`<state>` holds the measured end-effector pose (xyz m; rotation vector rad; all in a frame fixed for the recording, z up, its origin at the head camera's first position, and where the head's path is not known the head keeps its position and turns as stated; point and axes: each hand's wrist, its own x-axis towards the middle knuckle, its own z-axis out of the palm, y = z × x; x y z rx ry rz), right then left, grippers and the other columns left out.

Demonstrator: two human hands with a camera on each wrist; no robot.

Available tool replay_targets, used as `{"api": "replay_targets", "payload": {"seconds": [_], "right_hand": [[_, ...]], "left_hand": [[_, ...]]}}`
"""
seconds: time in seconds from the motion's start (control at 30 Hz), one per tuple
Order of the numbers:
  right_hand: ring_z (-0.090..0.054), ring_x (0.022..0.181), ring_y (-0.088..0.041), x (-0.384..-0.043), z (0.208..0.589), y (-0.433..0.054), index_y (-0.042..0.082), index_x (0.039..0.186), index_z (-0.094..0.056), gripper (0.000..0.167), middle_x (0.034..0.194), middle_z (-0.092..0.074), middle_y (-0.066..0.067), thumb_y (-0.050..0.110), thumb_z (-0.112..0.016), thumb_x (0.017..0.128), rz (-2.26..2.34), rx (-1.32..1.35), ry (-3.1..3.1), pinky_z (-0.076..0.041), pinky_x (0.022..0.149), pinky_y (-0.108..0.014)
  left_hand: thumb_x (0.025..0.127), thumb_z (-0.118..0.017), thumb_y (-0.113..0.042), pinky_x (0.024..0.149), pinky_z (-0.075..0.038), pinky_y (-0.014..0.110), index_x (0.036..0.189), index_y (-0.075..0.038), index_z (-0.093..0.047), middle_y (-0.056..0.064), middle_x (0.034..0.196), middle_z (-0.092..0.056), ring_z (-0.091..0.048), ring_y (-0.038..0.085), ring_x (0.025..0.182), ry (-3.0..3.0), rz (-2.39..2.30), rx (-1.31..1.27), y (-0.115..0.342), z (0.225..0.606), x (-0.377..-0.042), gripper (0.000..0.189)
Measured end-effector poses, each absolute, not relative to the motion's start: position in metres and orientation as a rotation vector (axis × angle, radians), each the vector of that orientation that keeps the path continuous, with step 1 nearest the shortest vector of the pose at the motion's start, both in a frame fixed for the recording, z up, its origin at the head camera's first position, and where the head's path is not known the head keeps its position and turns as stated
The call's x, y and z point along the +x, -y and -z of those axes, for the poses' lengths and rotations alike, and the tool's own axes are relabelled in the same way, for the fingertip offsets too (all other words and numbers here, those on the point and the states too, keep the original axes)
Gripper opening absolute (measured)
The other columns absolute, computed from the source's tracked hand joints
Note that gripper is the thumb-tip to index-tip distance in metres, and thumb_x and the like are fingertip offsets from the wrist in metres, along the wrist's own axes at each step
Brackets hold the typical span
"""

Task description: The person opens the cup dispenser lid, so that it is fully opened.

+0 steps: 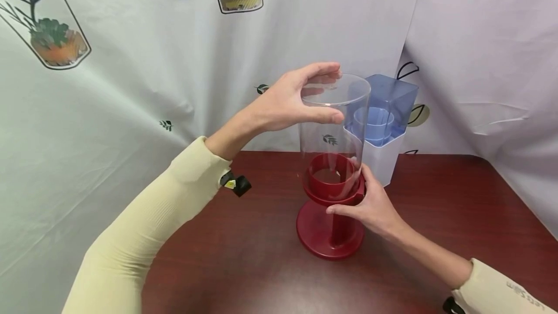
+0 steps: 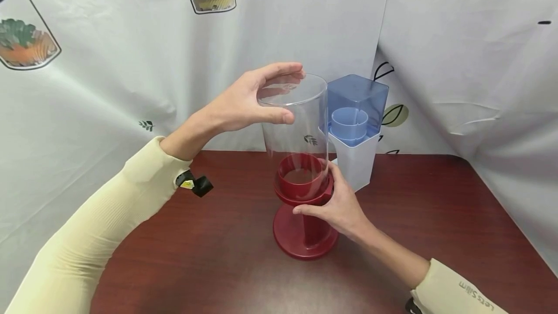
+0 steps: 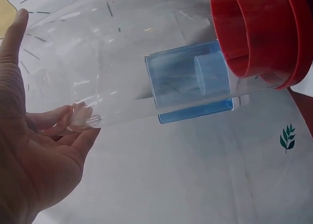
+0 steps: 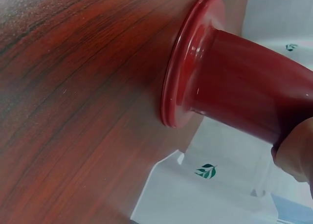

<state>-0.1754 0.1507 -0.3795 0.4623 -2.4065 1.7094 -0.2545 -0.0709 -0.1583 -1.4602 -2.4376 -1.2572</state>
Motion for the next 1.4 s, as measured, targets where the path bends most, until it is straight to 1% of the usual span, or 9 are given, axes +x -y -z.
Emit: {"api": "replay_targets", "payload": {"seconds": [0.2, 0.4, 0.53, 0.63, 0.77, 0.93, 1.07, 1.17, 1.4], "right_hand": [[-0.059, 0.129, -0.033, -0.1766, 0.3788, -0.1531, 0.014, 0.161, -0.034, 0.104, 0.147, -0.056, -0.012, 0.027, -0.096, 0.079, -1.662, 0.481, 2.415, -0.062, 0.089, -0.038], [-0.062, 0.126, -0.032, -0.1788, 0.3803, -0.1535, 0.014, 0.158, -0.039, 0.099, 0.144, -0.059, -0.013, 0.026, -0.096, 0.078, -1.633, 0.504, 2.397, -0.063, 0.087, -0.036], [-0.063, 0.123, -0.03, -0.1803, 0.3835, -0.1535, 0.014, 0.155, -0.042, 0.096, 0.141, -0.061, -0.011, 0.026, -0.097, 0.077, -1.59, 0.513, 2.387, -0.063, 0.086, -0.036], [-0.064, 0.122, -0.03, -0.1803, 0.3847, -0.1533, 0.014, 0.154, -0.042, 0.096, 0.139, -0.061, -0.008, 0.027, -0.097, 0.077, -1.567, 0.51, 2.387, -0.063, 0.086, -0.036], [-0.064, 0.122, -0.03, -0.1801, 0.3842, -0.153, 0.014, 0.154, -0.042, 0.096, 0.14, -0.061, -0.008, 0.028, -0.097, 0.077, -1.563, 0.503, 2.39, -0.064, 0.086, -0.037], [-0.065, 0.123, -0.031, -0.1796, 0.3826, -0.1542, 0.015, 0.156, -0.042, 0.098, 0.141, -0.061, -0.009, 0.028, -0.097, 0.077, -1.548, 0.501, 2.396, -0.063, 0.086, -0.039], [-0.064, 0.124, -0.031, -0.1802, 0.3828, -0.1556, 0.015, 0.157, -0.041, 0.099, 0.143, -0.06, -0.009, 0.027, -0.097, 0.077, -1.549, 0.5, 2.39, -0.063, 0.087, -0.039], [-0.064, 0.125, -0.031, -0.1808, 0.384, -0.1557, 0.014, 0.157, -0.041, 0.099, 0.143, -0.06, -0.009, 0.026, -0.097, 0.077, -1.555, 0.508, 2.376, -0.063, 0.087, -0.039], [-0.064, 0.124, -0.031, -0.1817, 0.3862, -0.1542, 0.013, 0.156, -0.042, 0.098, 0.142, -0.061, -0.009, 0.025, -0.098, 0.076, -1.557, 0.513, 2.355, -0.063, 0.086, -0.039]], "left_hand": [[0.086, -0.088, -0.033, 0.112, -0.045, 0.025, 0.161, -0.008, -0.042, 0.001, 0.156, -0.054, -0.052, 0.006, 0.138, 2.455, 1.249, -1.435, 0.0696, 0.1584, -0.2531, 0.091], [0.089, -0.084, -0.038, 0.11, -0.046, 0.022, 0.16, -0.009, -0.044, 0.0, 0.154, -0.056, -0.053, 0.004, 0.137, 2.472, 1.219, -1.404, 0.0688, 0.1577, -0.2546, 0.086], [0.091, -0.082, -0.039, 0.11, -0.046, 0.021, 0.159, -0.008, -0.045, 0.0, 0.154, -0.057, -0.054, 0.007, 0.138, 2.493, 1.221, -1.389, 0.0667, 0.1575, -0.2588, 0.084], [0.091, -0.081, -0.038, 0.11, -0.045, 0.02, 0.159, -0.007, -0.044, 0.0, 0.154, -0.057, -0.055, 0.007, 0.138, 2.501, 1.236, -1.391, 0.0651, 0.1569, -0.2615, 0.083], [0.091, -0.082, -0.037, 0.109, -0.046, 0.021, 0.159, -0.007, -0.045, 0.0, 0.153, -0.058, -0.055, 0.005, 0.136, 2.482, 1.243, -1.393, 0.065, 0.1579, -0.2618, 0.082], [0.086, -0.085, -0.037, 0.111, -0.045, 0.022, 0.157, -0.008, -0.049, 0.0, 0.151, -0.059, -0.055, 0.007, 0.136, 2.423, 1.248, -1.397, 0.0662, 0.161, -0.2572, 0.084], [0.084, -0.087, -0.036, 0.112, -0.044, 0.023, 0.156, -0.009, -0.05, 0.0, 0.151, -0.06, -0.055, 0.004, 0.134, 2.386, 1.241, -1.412, 0.0667, 0.1622, -0.2539, 0.086], [0.085, -0.086, -0.037, 0.111, -0.045, 0.023, 0.157, -0.009, -0.049, 0.0, 0.151, -0.06, -0.055, 0.004, 0.134, 2.377, 1.215, -1.418, 0.0667, 0.1621, -0.2543, 0.085], [0.091, -0.083, -0.035, 0.108, -0.048, 0.023, 0.158, -0.008, -0.048, 0.001, 0.153, -0.059, -0.056, 0.007, 0.137, 2.44, 1.236, -1.399, 0.0664, 0.1596, -0.2617, 0.081]]}}
